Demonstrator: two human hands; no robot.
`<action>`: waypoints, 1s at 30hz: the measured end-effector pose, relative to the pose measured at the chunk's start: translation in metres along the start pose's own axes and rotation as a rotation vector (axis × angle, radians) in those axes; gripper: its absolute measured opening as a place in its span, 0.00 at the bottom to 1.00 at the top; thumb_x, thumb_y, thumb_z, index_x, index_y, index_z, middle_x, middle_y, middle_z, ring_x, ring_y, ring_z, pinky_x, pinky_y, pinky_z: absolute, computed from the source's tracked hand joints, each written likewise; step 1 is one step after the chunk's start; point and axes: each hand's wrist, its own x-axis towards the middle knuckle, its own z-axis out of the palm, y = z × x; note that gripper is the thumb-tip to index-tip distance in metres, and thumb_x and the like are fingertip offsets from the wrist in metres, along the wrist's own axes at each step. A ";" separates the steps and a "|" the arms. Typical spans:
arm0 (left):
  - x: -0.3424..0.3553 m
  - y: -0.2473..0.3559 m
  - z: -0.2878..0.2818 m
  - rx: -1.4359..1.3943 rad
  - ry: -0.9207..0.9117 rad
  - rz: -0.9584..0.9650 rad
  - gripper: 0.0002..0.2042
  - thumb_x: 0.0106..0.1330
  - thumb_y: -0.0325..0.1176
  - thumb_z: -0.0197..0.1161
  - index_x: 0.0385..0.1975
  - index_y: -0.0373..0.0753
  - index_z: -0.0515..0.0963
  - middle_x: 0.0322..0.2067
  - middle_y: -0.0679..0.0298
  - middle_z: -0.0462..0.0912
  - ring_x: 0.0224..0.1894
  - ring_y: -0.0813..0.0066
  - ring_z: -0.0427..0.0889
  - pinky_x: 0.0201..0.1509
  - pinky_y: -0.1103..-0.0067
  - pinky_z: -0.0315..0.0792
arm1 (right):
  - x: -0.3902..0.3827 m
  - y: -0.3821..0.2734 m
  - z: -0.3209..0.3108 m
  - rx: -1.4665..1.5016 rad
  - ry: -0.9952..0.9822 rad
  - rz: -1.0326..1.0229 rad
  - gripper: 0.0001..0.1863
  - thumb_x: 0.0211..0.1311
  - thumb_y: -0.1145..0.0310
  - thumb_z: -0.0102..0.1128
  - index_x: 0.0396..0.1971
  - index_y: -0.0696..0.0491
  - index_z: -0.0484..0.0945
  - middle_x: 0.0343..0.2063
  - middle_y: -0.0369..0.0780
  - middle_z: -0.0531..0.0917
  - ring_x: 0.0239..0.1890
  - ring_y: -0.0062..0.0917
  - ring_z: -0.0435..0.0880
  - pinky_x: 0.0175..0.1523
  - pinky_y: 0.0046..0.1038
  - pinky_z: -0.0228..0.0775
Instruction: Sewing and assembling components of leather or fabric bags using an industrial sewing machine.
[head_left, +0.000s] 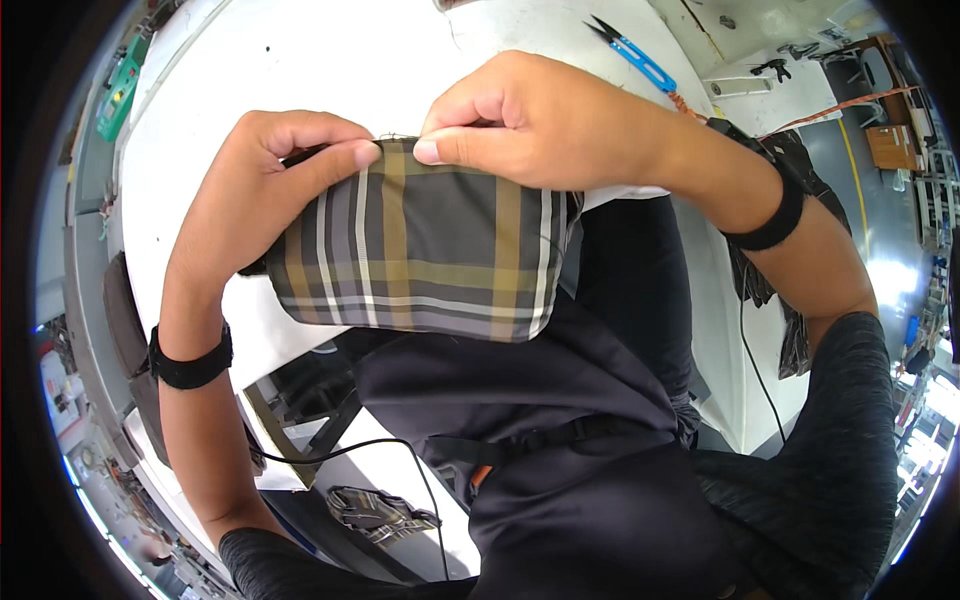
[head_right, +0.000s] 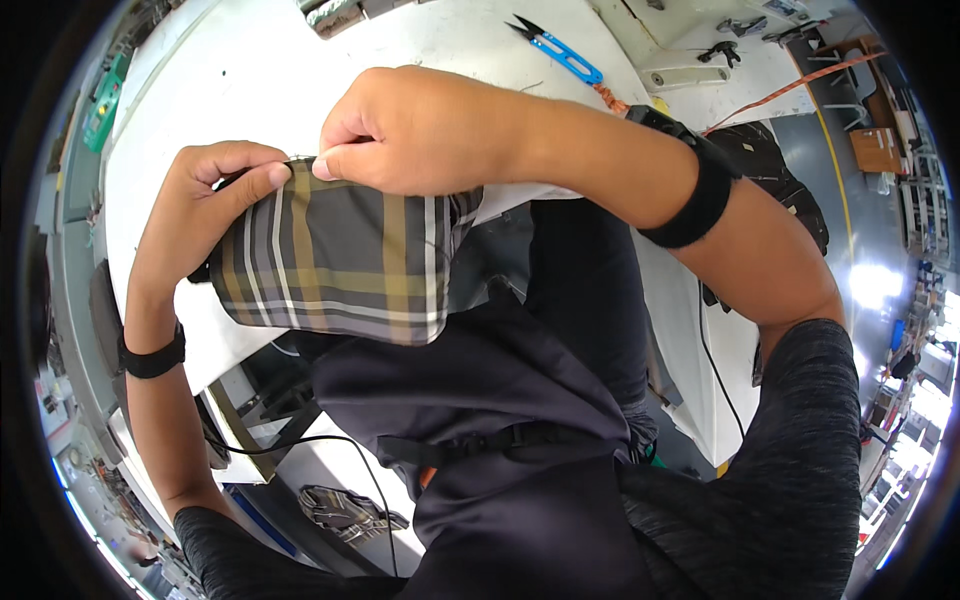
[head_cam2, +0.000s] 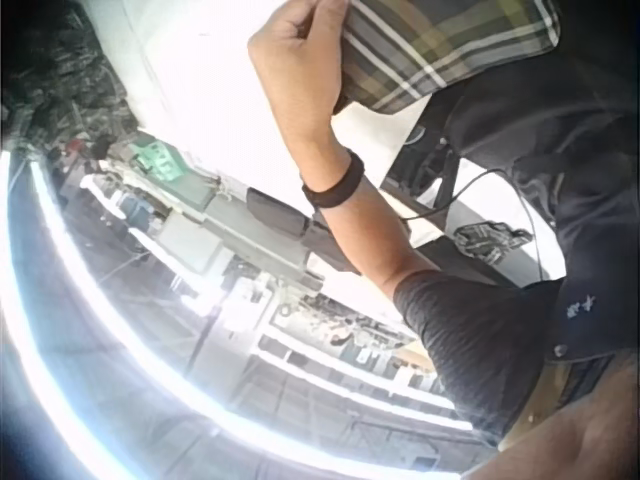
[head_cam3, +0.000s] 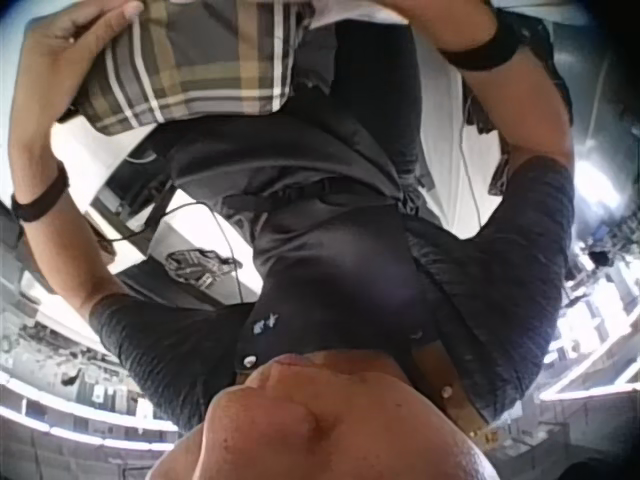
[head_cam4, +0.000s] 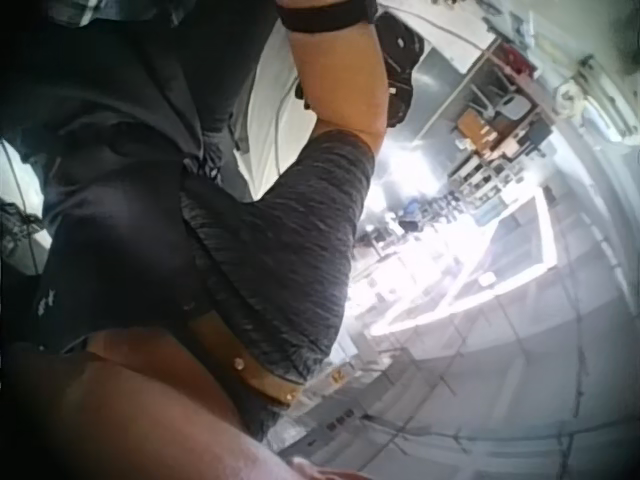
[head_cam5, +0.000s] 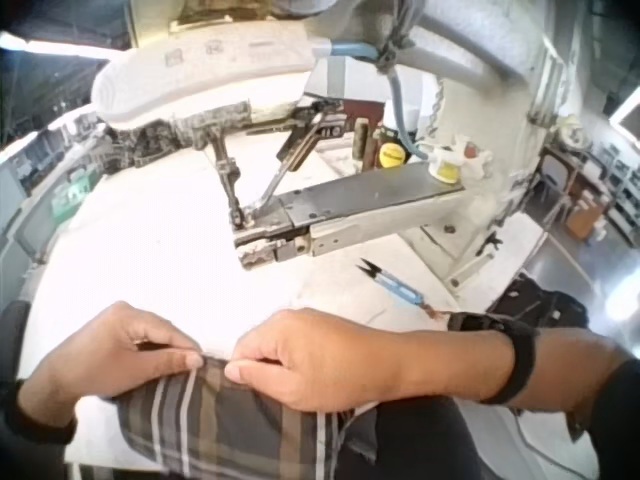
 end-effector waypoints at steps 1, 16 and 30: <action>0.004 0.002 -0.006 0.016 -0.014 -0.077 0.10 0.71 0.32 0.73 0.42 0.30 0.89 0.33 0.64 0.92 0.36 0.81 0.85 0.46 0.80 0.78 | -0.003 -0.004 -0.001 -0.069 0.056 0.002 0.15 0.78 0.64 0.61 0.35 0.61 0.84 0.21 0.36 0.77 0.26 0.17 0.71 0.35 0.27 0.67; 0.078 0.048 -0.050 0.123 0.272 0.227 0.12 0.71 0.36 0.75 0.45 0.35 0.87 0.39 0.69 0.88 0.45 0.80 0.84 0.54 0.79 0.76 | -0.004 -0.025 -0.001 0.532 0.698 -0.021 0.22 0.76 0.68 0.58 0.18 0.58 0.69 0.14 0.27 0.67 0.21 0.08 0.62 0.24 0.24 0.55; 0.091 0.033 -0.052 0.023 0.339 0.244 0.15 0.68 0.32 0.76 0.49 0.31 0.87 0.44 0.64 0.91 0.46 0.79 0.86 0.52 0.81 0.77 | -0.003 -0.029 -0.004 0.471 0.679 0.028 0.14 0.78 0.67 0.63 0.37 0.64 0.86 0.25 0.26 0.82 0.30 0.05 0.74 0.34 0.17 0.68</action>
